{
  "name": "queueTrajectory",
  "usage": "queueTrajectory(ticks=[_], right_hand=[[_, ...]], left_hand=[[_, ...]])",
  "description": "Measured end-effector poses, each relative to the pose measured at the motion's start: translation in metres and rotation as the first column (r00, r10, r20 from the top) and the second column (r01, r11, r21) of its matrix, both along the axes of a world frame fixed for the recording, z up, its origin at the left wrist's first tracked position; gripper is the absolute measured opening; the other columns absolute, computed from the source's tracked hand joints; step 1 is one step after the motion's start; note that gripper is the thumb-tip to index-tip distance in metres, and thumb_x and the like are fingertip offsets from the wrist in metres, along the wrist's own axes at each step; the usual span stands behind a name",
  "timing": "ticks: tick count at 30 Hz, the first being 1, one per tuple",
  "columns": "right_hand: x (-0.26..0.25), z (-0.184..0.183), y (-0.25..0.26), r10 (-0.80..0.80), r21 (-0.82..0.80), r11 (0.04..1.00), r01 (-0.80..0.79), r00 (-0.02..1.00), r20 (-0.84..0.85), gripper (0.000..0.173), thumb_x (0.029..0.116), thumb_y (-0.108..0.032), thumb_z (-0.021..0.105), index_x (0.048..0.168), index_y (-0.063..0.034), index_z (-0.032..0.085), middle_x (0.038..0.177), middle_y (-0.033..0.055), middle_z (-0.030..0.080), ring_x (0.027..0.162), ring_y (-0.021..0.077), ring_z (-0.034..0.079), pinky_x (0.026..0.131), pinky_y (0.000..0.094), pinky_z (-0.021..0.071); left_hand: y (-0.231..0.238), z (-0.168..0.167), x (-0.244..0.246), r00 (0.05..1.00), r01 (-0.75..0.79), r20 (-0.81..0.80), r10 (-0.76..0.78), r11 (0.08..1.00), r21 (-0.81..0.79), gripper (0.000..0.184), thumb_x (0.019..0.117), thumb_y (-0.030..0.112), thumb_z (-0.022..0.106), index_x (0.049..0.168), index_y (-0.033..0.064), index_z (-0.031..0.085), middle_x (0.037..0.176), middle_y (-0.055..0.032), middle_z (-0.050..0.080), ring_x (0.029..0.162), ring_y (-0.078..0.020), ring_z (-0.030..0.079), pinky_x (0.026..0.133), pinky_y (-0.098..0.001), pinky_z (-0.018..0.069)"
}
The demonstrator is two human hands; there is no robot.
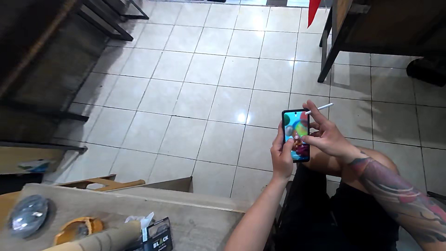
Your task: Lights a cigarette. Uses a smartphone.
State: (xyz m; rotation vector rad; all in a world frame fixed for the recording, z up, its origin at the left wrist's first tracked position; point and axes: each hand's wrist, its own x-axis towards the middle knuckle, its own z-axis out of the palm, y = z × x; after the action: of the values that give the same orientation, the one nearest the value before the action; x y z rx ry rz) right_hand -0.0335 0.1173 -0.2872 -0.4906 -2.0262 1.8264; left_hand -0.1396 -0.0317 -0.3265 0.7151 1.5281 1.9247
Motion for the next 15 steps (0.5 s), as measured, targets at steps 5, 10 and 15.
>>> queueTrajectory(ticks=[5,10,15], right_hand=[[-0.0012,-0.0036,-0.0012,-0.015,0.039,0.999,0.015,1.0,0.016,0.108,0.0833,0.0,0.081,0.166,-0.033,0.02,0.163,-0.0015,0.036,0.116,0.0241,0.069,0.081,0.0424,0.0675],[0.0001,-0.0045,0.0003,0.011,0.016,1.0,-0.011,1.0,-0.006,0.101,0.088,-0.001,0.074,0.166,-0.0331,0.018,0.165,-0.0014,0.033,0.118,0.0248,0.068,0.082,0.0445,0.0672],[0.0009,-0.0049,-0.0009,0.012,-0.026,1.0,-0.013,1.0,-0.023,0.1,0.0891,0.0,0.073,0.166,-0.0322,0.018,0.164,-0.0001,0.036,0.118,0.0258,0.067,0.084,0.0445,0.0669]], left_hand=[[0.0002,-0.0002,0.003,0.999,-0.032,-0.017,0.032,0.999,-0.009,0.055,0.103,0.021,0.048,0.158,0.0195,0.041,0.133,-0.0103,0.064,0.111,-0.0218,0.067,0.093,-0.0427,0.0572],[0.0018,0.0008,0.0023,0.999,-0.04,-0.031,0.039,0.998,-0.041,0.054,0.1037,0.017,0.053,0.157,0.0154,0.042,0.132,-0.0106,0.065,0.107,-0.022,0.069,0.091,-0.0426,0.0595],[0.0056,0.0032,0.0035,0.995,-0.098,-0.04,0.094,0.988,-0.119,0.065,0.0964,0.014,0.07,0.156,0.0167,0.045,0.124,-0.0082,0.07,0.098,-0.0212,0.072,0.086,-0.0411,0.063]])
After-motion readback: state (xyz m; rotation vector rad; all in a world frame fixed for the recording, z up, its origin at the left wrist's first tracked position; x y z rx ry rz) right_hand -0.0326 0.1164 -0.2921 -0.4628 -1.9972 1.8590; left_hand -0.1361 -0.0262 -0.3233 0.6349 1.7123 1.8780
